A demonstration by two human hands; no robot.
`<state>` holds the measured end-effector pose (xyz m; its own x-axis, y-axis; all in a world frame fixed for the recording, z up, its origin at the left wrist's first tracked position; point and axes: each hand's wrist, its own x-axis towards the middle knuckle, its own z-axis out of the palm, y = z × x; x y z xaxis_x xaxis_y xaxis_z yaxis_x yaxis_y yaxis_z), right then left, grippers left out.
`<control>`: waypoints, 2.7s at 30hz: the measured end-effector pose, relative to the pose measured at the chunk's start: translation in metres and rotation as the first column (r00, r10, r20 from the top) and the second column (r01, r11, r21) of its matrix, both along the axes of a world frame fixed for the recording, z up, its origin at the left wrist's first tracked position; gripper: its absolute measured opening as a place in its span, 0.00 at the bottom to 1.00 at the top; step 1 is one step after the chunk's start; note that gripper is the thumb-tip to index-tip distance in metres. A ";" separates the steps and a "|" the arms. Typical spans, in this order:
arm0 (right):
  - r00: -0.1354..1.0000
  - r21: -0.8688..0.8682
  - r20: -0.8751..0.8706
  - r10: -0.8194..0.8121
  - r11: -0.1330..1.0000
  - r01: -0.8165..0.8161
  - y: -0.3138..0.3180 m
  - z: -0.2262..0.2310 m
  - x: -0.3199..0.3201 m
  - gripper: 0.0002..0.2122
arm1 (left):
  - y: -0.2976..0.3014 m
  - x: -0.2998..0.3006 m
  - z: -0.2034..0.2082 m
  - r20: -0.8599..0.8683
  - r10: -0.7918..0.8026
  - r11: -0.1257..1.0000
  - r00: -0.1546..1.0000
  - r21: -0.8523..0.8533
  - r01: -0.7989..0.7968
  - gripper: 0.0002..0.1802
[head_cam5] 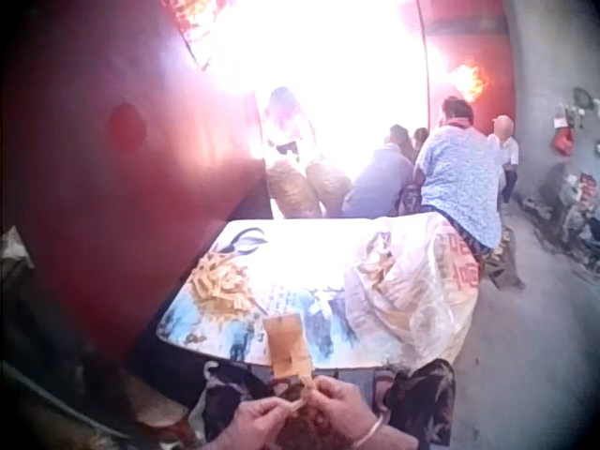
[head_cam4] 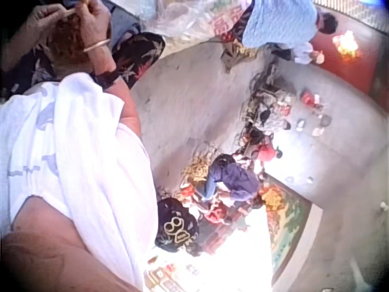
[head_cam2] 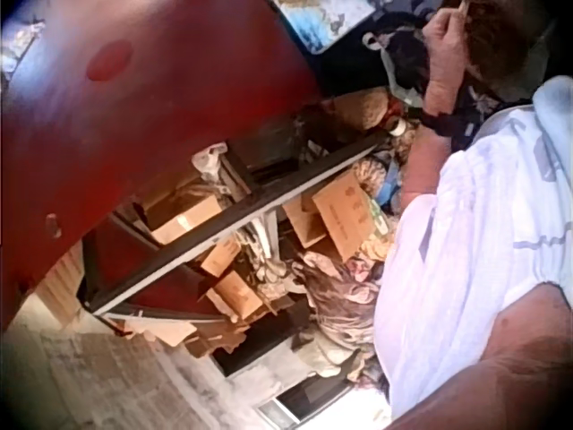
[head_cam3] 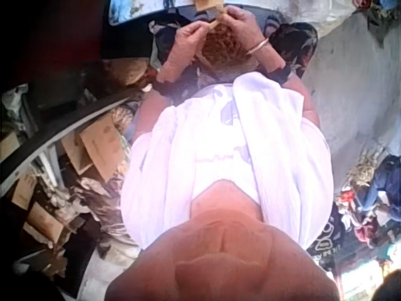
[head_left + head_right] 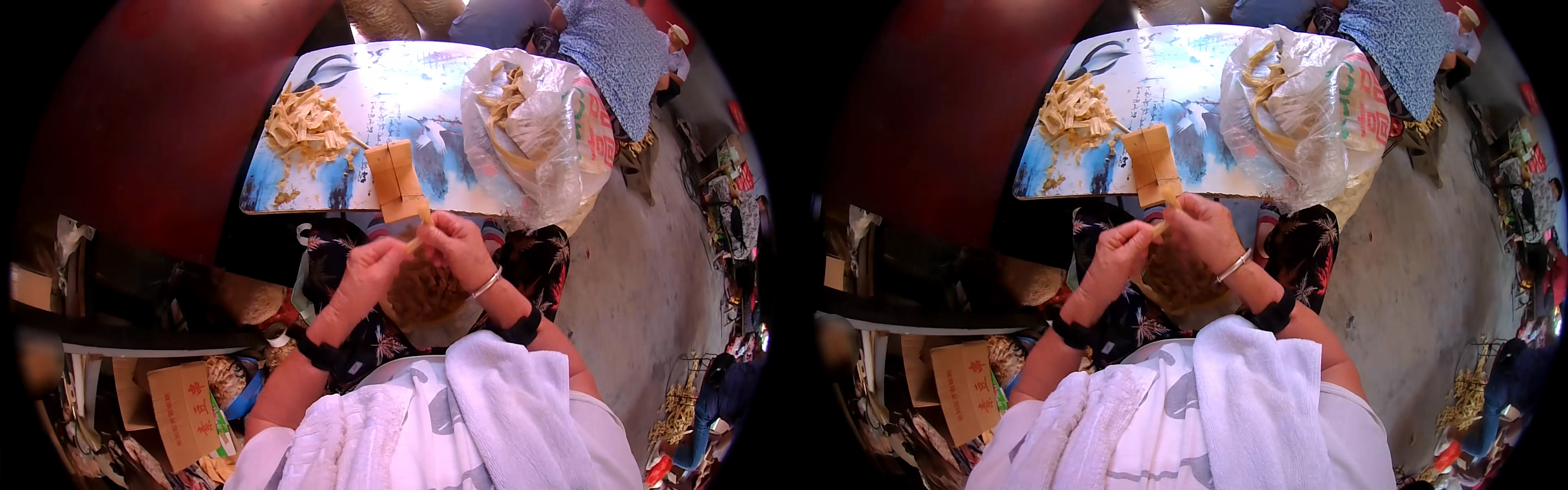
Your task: The person processes dried bamboo shoot strips by hand, folding them into bundles and placing them into a small wooden frame to shape them.
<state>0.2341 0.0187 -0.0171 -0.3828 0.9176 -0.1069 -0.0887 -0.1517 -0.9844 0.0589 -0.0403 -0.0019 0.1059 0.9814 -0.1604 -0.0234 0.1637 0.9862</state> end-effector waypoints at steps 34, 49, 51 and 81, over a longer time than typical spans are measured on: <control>0.746 0.697 0.425 -0.513 0.711 0.092 0.100 -0.031 -0.010 0.08 | 0.110 -0.056 -0.043 -0.543 0.589 0.785 0.598 0.561 -0.263 0.12; 0.367 0.264 0.919 -0.145 0.918 -0.297 0.022 -0.210 0.034 0.13 | -0.036 -0.054 -0.068 0.398 0.316 0.942 0.861 -0.026 -0.334 0.08; 0.369 0.327 0.916 -0.157 0.825 -0.461 0.016 -0.191 0.026 0.12 | -0.037 -0.061 -0.072 0.459 0.299 0.947 0.836 -0.036 -0.319 0.08; 0.916 0.530 0.379 -0.130 0.842 -0.100 -0.078 -0.014 0.001 0.06 | -0.041 0.013 -0.069 0.689 0.363 0.839 0.628 -0.534 0.101 0.14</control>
